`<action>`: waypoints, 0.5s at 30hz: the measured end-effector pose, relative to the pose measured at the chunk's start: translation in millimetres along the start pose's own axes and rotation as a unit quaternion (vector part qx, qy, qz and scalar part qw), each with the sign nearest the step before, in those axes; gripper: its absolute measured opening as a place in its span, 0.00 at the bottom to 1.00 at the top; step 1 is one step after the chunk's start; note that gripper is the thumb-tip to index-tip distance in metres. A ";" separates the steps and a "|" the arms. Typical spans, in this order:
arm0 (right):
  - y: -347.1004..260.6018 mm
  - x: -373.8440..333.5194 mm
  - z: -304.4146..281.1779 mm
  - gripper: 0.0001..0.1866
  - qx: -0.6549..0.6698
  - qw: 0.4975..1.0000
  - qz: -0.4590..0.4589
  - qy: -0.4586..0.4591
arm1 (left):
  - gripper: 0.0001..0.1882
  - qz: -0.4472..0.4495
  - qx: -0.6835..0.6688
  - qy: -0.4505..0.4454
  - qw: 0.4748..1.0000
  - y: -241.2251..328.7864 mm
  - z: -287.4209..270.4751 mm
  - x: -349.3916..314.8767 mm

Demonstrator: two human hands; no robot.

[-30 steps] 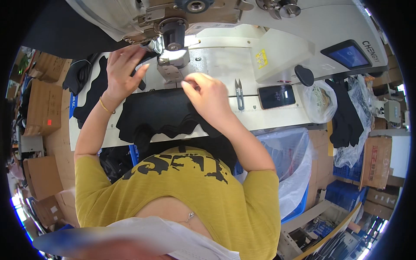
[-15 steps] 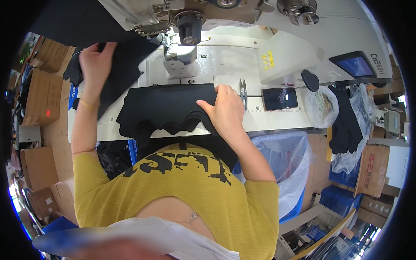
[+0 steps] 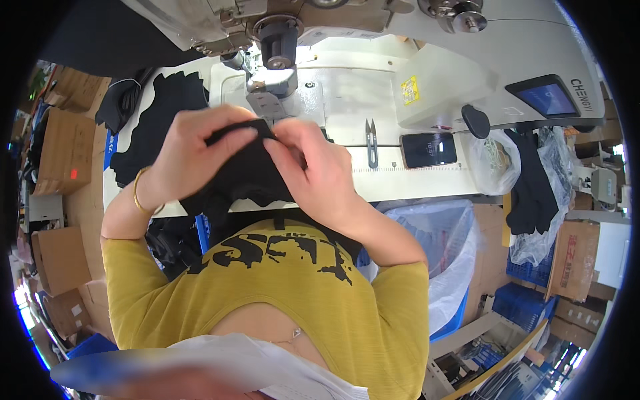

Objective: The person stitches black fabric pieces together using an industrial sewing machine, then trims the thread with small scissors.

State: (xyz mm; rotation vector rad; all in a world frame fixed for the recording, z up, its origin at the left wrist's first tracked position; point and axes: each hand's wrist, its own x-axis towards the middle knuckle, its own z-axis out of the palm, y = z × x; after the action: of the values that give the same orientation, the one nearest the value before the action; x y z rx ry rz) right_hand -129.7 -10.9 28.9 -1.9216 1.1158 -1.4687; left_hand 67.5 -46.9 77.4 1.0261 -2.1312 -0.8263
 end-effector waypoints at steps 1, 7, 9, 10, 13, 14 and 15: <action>1.9 6.9 4.0 0.06 0.105 0.987 0.118 -0.003 | 0.07 -0.046 -0.010 -0.009 0.999 -3.5 -5.9 8.4; 19.7 34.8 12.2 0.11 0.253 0.905 0.305 -0.156 | 0.08 -0.110 -0.156 -0.031 0.981 -59.0 -26.0 41.6; 27.8 38.9 19.4 0.11 0.324 0.886 0.307 -0.125 | 0.10 -0.164 -0.174 0.002 0.971 -56.3 -28.6 50.0; 27.8 40.2 20.1 0.11 0.323 0.887 0.306 -0.124 | 0.10 -0.163 -0.174 0.001 0.971 -54.9 -28.2 52.1; 27.7 42.7 20.9 0.11 0.329 0.885 0.308 -0.116 | 0.07 -0.167 -0.223 0.026 0.960 -53.6 -27.9 56.8; 27.9 43.0 21.4 0.11 0.333 0.885 0.303 -0.115 | 0.09 -0.178 -0.214 0.011 0.960 -55.6 -30.0 57.9; 28.1 43.4 22.0 0.11 0.337 0.886 0.299 -0.113 | 0.12 -0.190 -0.205 -0.003 0.960 -57.5 -31.6 59.2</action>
State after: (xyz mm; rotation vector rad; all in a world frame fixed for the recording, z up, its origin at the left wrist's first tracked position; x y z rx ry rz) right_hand -113.7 -64.5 24.7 -1.0893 0.8238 -1.0481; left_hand 86.3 -132.9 69.0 1.2149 -1.6810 -1.3856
